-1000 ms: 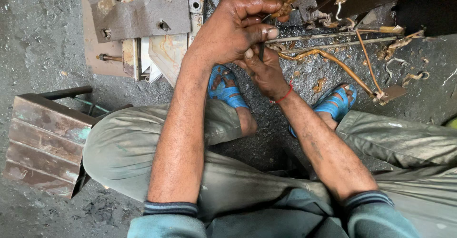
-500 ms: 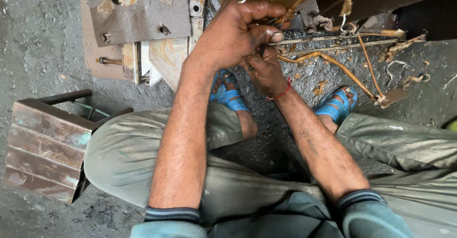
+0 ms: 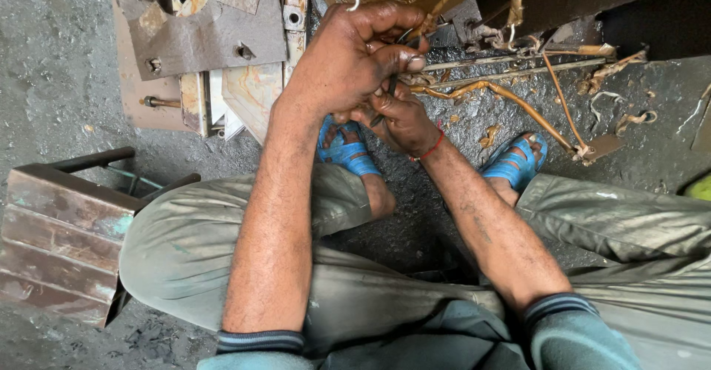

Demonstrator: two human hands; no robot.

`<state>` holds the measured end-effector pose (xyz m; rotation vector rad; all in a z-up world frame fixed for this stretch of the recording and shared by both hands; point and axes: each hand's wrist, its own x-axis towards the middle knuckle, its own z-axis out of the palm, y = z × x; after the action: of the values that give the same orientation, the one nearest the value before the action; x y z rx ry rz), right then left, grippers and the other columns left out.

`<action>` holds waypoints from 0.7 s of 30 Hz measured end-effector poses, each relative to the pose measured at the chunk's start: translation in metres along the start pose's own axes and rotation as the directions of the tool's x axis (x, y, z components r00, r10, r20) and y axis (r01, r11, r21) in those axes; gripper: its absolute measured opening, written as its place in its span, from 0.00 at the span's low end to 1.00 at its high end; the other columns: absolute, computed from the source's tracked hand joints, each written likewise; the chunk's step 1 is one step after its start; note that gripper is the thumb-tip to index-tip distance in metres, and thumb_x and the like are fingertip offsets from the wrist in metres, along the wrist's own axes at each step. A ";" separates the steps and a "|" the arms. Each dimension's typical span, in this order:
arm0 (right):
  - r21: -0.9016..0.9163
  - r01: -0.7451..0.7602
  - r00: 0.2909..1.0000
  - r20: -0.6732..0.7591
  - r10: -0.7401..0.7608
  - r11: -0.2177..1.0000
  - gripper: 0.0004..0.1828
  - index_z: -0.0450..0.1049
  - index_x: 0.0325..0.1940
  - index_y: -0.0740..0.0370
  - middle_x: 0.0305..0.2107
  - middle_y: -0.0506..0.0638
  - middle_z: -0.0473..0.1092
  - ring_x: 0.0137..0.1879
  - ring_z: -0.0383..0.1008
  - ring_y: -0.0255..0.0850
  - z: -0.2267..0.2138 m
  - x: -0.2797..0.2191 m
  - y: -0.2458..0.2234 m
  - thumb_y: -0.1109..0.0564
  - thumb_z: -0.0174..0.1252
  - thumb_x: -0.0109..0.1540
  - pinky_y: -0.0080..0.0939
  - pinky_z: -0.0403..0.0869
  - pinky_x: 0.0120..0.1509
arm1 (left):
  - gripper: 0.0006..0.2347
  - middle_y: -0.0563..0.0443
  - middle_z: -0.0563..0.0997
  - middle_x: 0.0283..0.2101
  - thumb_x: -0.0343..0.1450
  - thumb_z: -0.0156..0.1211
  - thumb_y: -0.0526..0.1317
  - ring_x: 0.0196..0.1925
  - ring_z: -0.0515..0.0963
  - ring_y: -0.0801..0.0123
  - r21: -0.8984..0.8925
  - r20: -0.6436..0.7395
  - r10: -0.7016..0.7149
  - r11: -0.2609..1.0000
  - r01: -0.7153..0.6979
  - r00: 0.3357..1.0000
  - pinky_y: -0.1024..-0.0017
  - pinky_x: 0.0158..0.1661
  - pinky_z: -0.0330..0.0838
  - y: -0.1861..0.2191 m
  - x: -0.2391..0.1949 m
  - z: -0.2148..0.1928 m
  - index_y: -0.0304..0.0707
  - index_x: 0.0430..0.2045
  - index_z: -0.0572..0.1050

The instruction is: The person sits on the floor and uses pliers to strip insulation from copper wires attached to a cylindrical component. The person repeatedly grips and pulls the wire ends to remove the outer layer, leaving bare copper strands.

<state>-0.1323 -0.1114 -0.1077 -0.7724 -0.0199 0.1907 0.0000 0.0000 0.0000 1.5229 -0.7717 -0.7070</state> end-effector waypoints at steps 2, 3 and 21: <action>-0.007 0.007 1.000 0.015 -0.007 1.000 0.17 0.69 0.60 0.62 0.46 0.50 0.71 0.58 0.72 0.41 0.000 0.000 0.001 0.46 0.51 0.78 0.49 0.72 0.70 | 0.16 0.48 0.87 0.46 0.73 0.66 0.30 0.49 0.88 0.71 -0.027 0.007 0.003 1.000 -0.003 1.000 0.71 0.49 0.82 -0.001 0.001 0.000 0.34 0.55 0.76; -0.007 0.004 1.000 -0.007 -0.004 1.000 0.17 0.69 0.59 0.59 0.45 0.48 0.71 0.56 0.71 0.39 0.001 0.001 0.002 0.45 0.51 0.76 0.47 0.72 0.69 | 0.16 0.48 0.87 0.46 0.72 0.66 0.29 0.50 0.88 0.70 -0.039 0.009 0.005 0.999 -0.005 1.000 0.71 0.49 0.82 -0.001 0.002 -0.001 0.34 0.55 0.76; -0.390 0.016 0.979 -0.180 -0.093 0.921 0.26 0.72 0.44 0.63 0.35 0.47 0.72 0.42 0.74 0.33 0.017 0.001 -0.012 0.37 0.50 0.73 0.37 0.78 0.50 | 0.14 0.49 0.86 0.32 0.80 0.51 0.43 0.36 0.87 0.71 -0.148 -0.107 0.018 0.988 -0.034 0.994 0.71 0.38 0.81 0.012 0.014 0.000 0.30 0.36 0.80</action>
<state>-0.1309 -0.1085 -0.0873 -1.1832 0.1105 0.0555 0.0077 -0.0120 0.0123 1.3998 -0.6439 -0.6453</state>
